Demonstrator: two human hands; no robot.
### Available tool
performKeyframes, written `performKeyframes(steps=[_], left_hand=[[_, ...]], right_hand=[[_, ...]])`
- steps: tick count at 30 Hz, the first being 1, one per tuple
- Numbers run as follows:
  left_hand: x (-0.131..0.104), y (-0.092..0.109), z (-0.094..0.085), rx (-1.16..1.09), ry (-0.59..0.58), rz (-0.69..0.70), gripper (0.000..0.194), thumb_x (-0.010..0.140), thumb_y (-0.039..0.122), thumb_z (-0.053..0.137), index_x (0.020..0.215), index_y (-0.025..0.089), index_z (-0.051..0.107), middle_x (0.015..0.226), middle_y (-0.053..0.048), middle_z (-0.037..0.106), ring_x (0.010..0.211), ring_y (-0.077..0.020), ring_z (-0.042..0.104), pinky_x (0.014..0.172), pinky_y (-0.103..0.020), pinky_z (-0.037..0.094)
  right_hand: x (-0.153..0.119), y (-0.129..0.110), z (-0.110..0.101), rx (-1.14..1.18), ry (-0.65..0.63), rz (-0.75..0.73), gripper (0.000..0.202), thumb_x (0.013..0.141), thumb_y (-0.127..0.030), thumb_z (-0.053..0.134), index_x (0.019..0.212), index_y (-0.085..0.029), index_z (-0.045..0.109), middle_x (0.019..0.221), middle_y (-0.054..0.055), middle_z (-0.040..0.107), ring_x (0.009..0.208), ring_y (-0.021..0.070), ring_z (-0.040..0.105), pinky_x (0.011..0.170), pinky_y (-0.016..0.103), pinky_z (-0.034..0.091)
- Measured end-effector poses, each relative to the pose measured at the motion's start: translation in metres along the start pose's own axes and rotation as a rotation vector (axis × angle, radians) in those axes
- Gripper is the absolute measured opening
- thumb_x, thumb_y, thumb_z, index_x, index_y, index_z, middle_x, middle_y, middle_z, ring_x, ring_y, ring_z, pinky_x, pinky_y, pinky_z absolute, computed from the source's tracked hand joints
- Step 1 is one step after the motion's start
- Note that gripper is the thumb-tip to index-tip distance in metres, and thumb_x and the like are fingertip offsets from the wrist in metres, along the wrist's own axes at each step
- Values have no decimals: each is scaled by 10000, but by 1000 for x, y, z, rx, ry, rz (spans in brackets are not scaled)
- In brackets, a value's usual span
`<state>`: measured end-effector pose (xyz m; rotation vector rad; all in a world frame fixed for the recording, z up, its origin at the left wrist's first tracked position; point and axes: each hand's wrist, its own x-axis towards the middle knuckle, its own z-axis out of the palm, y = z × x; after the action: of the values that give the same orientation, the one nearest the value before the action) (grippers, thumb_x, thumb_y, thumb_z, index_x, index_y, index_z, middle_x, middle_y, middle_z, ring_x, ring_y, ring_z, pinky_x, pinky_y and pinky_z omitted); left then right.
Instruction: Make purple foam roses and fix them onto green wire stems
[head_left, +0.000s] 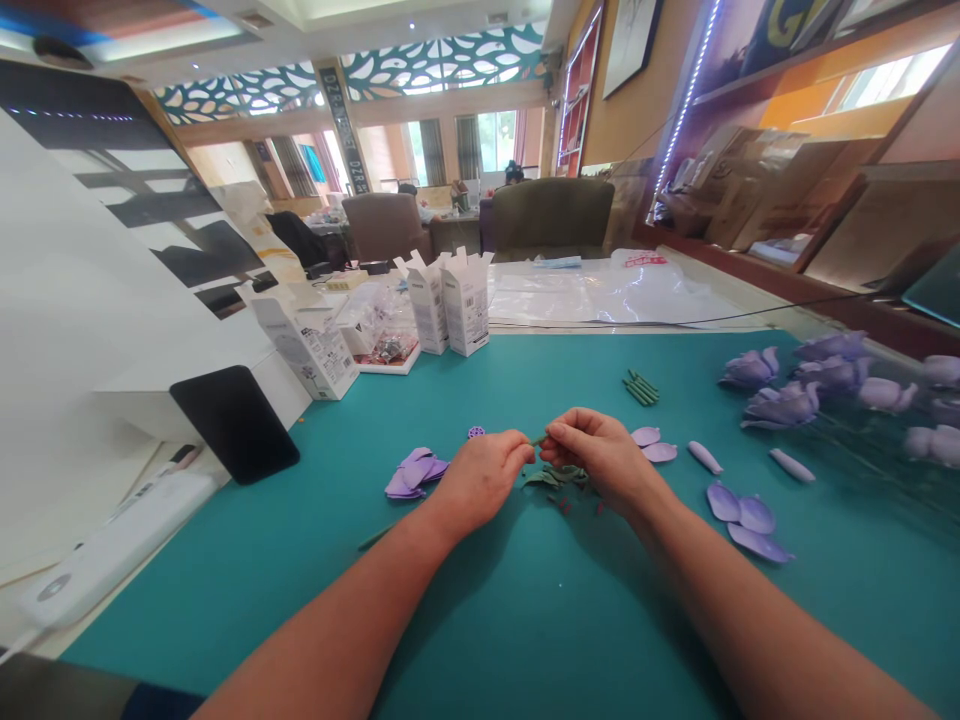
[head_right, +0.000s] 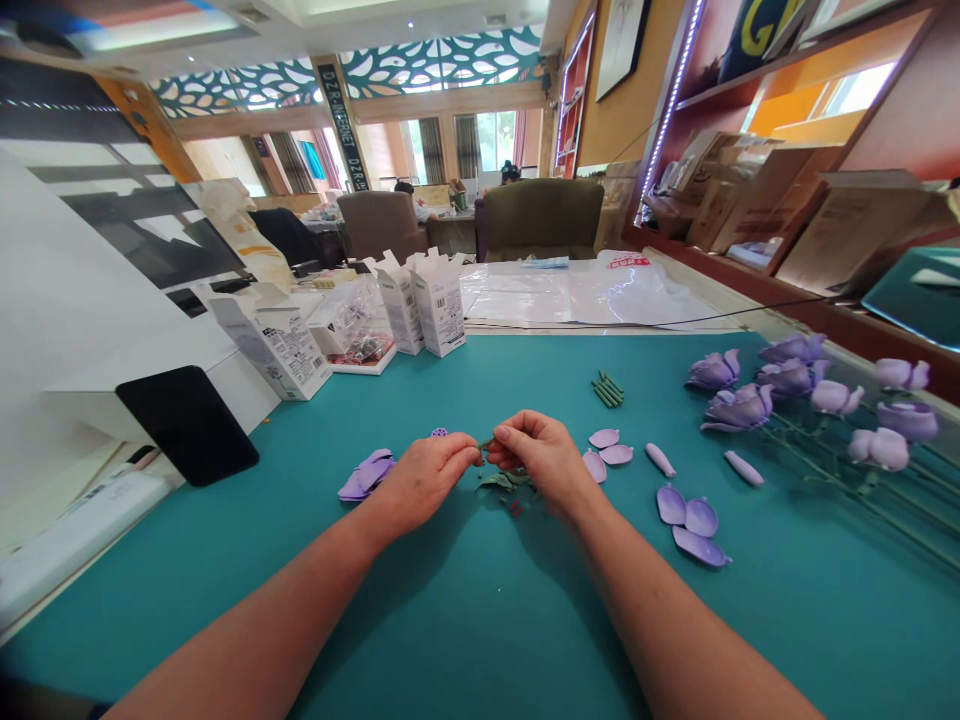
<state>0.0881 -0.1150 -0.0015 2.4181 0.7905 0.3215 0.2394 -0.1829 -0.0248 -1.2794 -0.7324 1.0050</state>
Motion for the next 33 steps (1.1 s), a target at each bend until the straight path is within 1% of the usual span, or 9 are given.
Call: performKeyframes(steps=[5, 10, 14, 16, 19, 22, 27, 33], left_hand=[[1, -1, 1, -8, 10, 6, 307, 905, 314, 342, 823, 198, 613, 838, -5, 671, 767, -152, 564, 658, -254, 347], [0, 0, -1, 12, 4, -12, 300, 904, 310, 349, 742, 190, 571, 752, 4, 633, 691, -136, 525, 610, -251, 323], [0, 1, -2, -1, 8, -21, 304, 903, 310, 335, 725, 189, 549, 708, 11, 600, 653, -129, 498, 587, -250, 308], [-1, 0, -2, -24, 6, -12, 261, 886, 303, 364, 750, 190, 555, 711, 14, 597, 656, -128, 499, 584, -248, 308], [-1, 0, -2, -47, 2, -5, 162, 839, 267, 432, 842, 201, 579, 728, 22, 602, 685, -133, 513, 589, -244, 313], [-2, 0, -4, -36, -13, -18, 158, 827, 266, 444, 871, 207, 584, 738, 21, 607, 689, -137, 517, 591, -248, 315], [-1, 0, -6, -15, -37, -30, 242, 872, 331, 386, 743, 196, 539, 679, 14, 578, 651, -137, 499, 581, -255, 308], [0, 1, -5, -51, -22, -31, 272, 859, 324, 402, 625, 193, 447, 594, 28, 511, 604, -126, 458, 568, -257, 285]], right_hand=[[-2, -1, 3, -2, -8, 18, 369, 511, -465, 790, 614, -169, 595, 563, 11, 676, 540, 120, 626, 531, 222, 465], [-2, -1, 6, 13, 0, 48, 380, 505, -473, 793, 627, -174, 593, 572, 7, 679, 542, 112, 624, 533, 214, 469], [-3, -3, 6, 19, -46, 69, 359, 531, -449, 796, 669, -172, 614, 612, 9, 687, 583, 112, 630, 554, 210, 472], [-4, -4, 5, 16, -59, 69, 363, 518, -434, 808, 683, -168, 624, 609, 7, 682, 591, 113, 628, 552, 206, 468], [-3, -3, 2, 19, -40, 73, 378, 489, -427, 824, 680, -165, 630, 582, -3, 665, 574, 112, 619, 544, 210, 466], [-1, -1, 0, 34, -26, 55, 376, 500, -432, 820, 693, -167, 635, 597, -1, 669, 579, 117, 622, 564, 224, 478], [0, 1, -1, 25, 0, 36, 372, 539, -470, 794, 687, -171, 628, 616, 11, 682, 589, 125, 633, 571, 237, 486], [-1, -1, 1, 32, 3, 5, 389, 504, -478, 806, 633, -170, 606, 561, 9, 672, 536, 114, 611, 559, 236, 479]])
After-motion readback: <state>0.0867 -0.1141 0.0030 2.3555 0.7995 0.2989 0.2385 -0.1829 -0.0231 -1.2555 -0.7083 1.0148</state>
